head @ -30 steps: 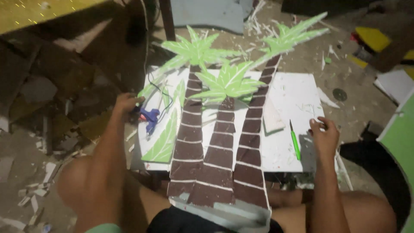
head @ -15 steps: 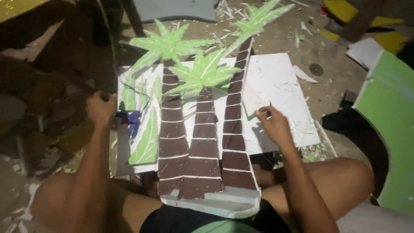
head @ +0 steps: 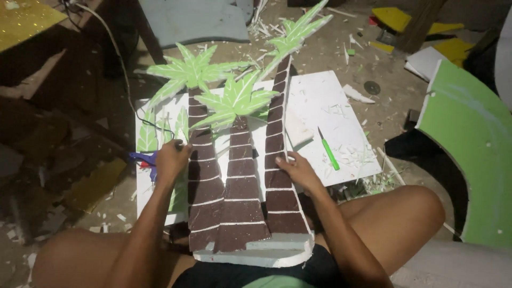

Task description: Assembling a foam palm tree by gluing green leaves to a brown trunk and trimming them with scissors.

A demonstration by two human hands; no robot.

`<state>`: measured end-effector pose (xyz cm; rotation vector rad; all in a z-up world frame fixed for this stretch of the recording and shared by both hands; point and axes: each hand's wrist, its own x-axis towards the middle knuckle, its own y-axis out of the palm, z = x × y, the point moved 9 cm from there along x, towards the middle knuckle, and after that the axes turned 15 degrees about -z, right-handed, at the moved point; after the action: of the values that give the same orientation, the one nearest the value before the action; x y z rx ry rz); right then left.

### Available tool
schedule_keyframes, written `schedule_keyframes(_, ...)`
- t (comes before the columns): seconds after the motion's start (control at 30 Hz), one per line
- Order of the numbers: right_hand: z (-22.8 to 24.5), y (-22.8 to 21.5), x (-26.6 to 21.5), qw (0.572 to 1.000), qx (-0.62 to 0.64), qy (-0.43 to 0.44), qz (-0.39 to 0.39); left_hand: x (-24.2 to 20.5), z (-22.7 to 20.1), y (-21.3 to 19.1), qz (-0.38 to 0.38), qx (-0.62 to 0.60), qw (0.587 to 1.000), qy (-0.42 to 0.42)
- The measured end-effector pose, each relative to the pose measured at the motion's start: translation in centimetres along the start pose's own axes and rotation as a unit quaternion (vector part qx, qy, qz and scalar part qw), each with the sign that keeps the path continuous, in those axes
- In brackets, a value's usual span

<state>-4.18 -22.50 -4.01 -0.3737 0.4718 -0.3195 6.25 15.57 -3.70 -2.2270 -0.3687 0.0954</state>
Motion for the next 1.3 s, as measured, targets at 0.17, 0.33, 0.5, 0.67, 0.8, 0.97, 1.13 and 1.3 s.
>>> schedule_keyframes(0.17,0.5,1.3,-1.6,0.999,0.015,-0.031,-0.014,-0.9,-0.9,0.1,0.015,0.013,1.000,-0.014)
schedule_keyframes(0.33,1.0,0.9,-2.4,0.999,0.003,-0.052,-0.015,-3.0,-3.9,-1.0,-0.031,-0.085,0.993,-0.070)
schedule_keyframes(0.5,1.3,0.8,-2.9,0.999,0.027,-0.046,-0.012,-4.3,-1.8,8.2,0.024,-0.313,0.909,-0.273)
schedule_keyframes(0.67,1.8,0.5,-3.1,0.998,0.055,-0.037,-0.011,-4.7,-5.6,11.4,0.071,-0.442,0.805,-0.389)
schedule_keyframes(0.8,0.2,0.3,-2.3,0.997,0.069,-0.028,-0.006,-4.3,-8.3,12.3,0.129,-0.469,0.790,-0.373)
schedule_keyframes(0.97,2.4,-0.9,-3.6,0.998,0.039,-0.048,-0.023,-2.8,-8.3,15.9,0.125,-0.459,0.797,-0.373)
schedule_keyframes(1.13,2.5,-3.0,-2.4,0.995,0.083,-0.050,-0.028,-1.9,-10.5,15.8,0.071,-0.437,0.813,-0.377)
schedule_keyframes(1.3,2.3,-4.4,-0.6,0.993,0.085,-0.078,-0.034,-0.1,-12.7,18.0,0.014,-0.386,0.852,-0.354)
